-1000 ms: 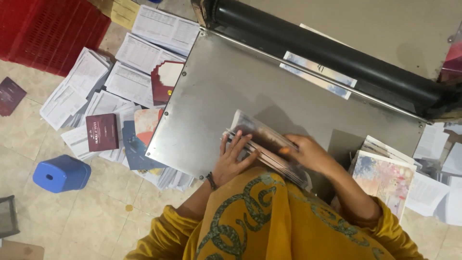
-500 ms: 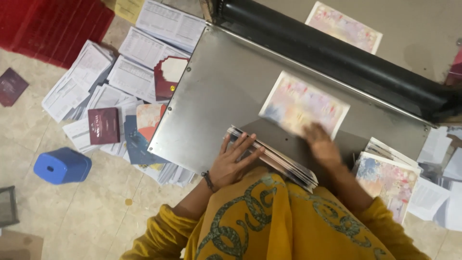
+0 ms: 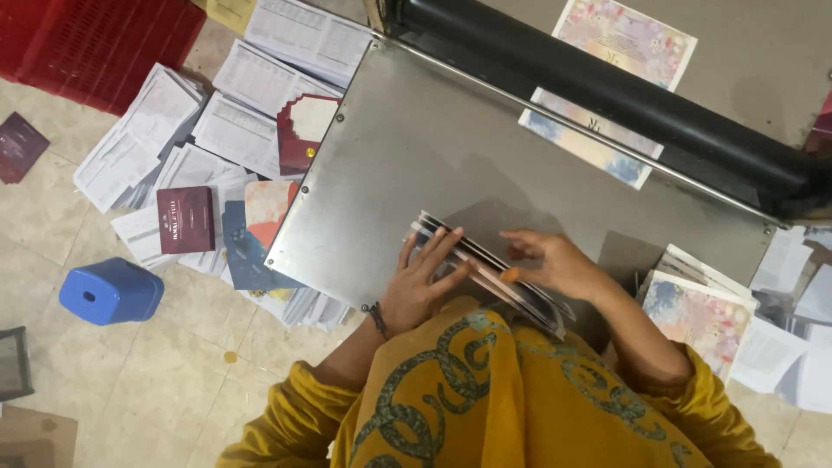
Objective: Feeding printed invitations through a roller machine for pressing or laminating.
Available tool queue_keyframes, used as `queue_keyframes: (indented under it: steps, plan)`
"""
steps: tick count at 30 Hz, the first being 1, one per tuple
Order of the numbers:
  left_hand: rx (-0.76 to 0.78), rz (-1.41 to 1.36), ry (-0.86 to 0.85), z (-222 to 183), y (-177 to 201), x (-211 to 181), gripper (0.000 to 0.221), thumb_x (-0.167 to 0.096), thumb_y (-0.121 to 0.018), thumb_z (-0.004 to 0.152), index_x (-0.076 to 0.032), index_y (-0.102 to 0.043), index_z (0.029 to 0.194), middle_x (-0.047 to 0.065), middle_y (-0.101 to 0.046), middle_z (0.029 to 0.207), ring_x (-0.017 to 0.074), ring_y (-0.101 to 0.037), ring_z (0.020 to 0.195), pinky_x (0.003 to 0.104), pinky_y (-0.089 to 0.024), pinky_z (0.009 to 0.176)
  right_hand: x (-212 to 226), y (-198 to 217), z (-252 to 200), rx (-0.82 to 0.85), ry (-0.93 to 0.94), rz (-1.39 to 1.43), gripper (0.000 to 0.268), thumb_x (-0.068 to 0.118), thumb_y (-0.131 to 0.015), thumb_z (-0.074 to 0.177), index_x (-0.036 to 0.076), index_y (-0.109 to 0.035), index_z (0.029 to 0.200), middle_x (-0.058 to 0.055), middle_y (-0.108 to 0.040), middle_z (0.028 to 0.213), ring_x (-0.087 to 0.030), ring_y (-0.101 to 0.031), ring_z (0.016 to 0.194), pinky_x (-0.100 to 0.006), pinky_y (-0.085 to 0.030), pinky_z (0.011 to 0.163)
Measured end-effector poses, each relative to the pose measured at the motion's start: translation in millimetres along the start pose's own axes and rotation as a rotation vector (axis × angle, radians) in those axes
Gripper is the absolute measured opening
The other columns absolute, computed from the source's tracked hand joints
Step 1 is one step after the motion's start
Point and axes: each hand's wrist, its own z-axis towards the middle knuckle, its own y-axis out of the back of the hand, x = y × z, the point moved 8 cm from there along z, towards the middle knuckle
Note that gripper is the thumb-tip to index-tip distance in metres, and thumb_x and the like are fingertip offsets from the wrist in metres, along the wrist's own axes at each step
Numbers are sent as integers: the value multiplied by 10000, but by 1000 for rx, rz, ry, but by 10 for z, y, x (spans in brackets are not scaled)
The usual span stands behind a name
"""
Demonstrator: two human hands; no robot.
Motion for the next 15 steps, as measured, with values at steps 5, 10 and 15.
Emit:
queue_keyframes:
  steps: [5,10,15]
  plan:
    - [-5,43,-44,-104,-87,44,443,-329,-577,1060,-334,-575,1504,122,-485,1613,332,-398,1534,578,-170,1256,-20,184,-159,-126,69,-308,464,179,-760,895,84,-678,1342,-176,-770,1181,-377,-715,1135,-481,-575,961]
    - [-8,37,-29,-112,-74,79,447,-366,-514,1082,-360,-556,1526,77,-476,1630,272,-382,1545,522,-141,1275,86,534,-502,-629,315,-648,351,12,-686,979,139,-759,1298,-26,-782,1158,-240,-743,1062,-329,-583,936]
    - [-39,42,-55,-45,-25,64,511,-163,-419,1078,-351,-547,1536,74,-477,1633,258,-417,1529,503,-160,1276,-903,70,-301,-723,426,-1338,323,243,-643,956,203,-751,1258,-30,-745,1236,-196,-709,1186,-275,-566,996]
